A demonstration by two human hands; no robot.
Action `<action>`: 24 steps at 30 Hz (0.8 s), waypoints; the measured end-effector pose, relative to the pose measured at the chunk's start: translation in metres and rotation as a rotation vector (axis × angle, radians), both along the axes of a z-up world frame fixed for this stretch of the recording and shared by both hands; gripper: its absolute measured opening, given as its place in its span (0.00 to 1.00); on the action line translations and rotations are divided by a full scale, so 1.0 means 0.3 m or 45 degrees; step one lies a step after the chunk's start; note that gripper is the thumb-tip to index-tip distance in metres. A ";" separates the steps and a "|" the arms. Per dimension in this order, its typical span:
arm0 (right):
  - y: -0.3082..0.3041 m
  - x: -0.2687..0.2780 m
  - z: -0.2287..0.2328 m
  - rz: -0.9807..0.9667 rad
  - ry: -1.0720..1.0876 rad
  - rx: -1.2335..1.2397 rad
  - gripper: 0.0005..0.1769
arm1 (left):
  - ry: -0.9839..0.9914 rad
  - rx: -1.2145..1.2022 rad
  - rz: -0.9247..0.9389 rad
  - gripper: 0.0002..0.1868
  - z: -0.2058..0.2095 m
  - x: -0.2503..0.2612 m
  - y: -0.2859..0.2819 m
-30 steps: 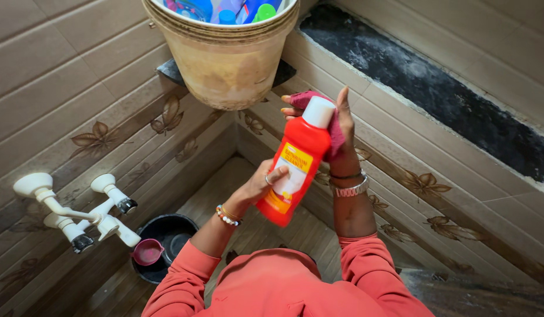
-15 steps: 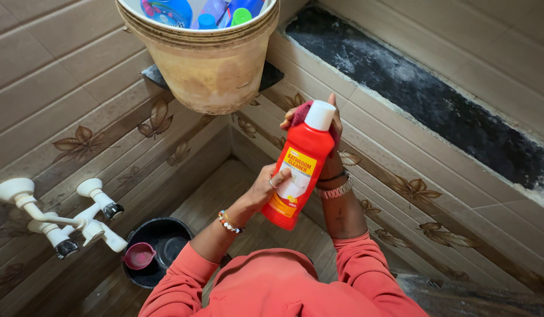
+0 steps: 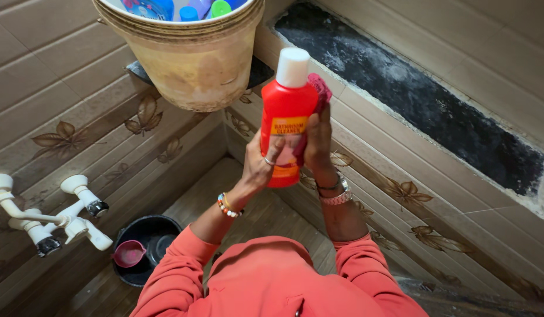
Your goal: The person wipes a red bathroom cleaner bottle with a cloth, then places it on a bathroom shelf. They then wipe a blue Softouch fabric softener bottle and place it on the shelf as well.
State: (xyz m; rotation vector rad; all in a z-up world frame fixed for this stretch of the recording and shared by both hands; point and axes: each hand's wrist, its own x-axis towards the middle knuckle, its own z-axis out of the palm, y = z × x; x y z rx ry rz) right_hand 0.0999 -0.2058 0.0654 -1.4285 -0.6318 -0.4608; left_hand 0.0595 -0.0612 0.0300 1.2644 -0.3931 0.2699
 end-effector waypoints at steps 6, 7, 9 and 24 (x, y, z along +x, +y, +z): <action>-0.021 -0.029 -0.123 0.118 0.050 0.002 0.46 | -0.111 -0.119 -0.007 0.36 0.065 0.075 -0.005; -0.024 -0.032 -0.141 0.136 0.095 0.037 0.46 | -0.093 -0.116 -0.003 0.36 0.070 0.082 -0.010; -0.033 -0.040 -0.169 0.186 0.149 0.175 0.44 | -0.056 -0.111 0.007 0.36 0.072 0.094 -0.019; 0.025 -0.154 -0.293 0.121 0.528 1.261 0.44 | -0.064 -0.519 0.377 0.27 -0.028 0.131 -0.332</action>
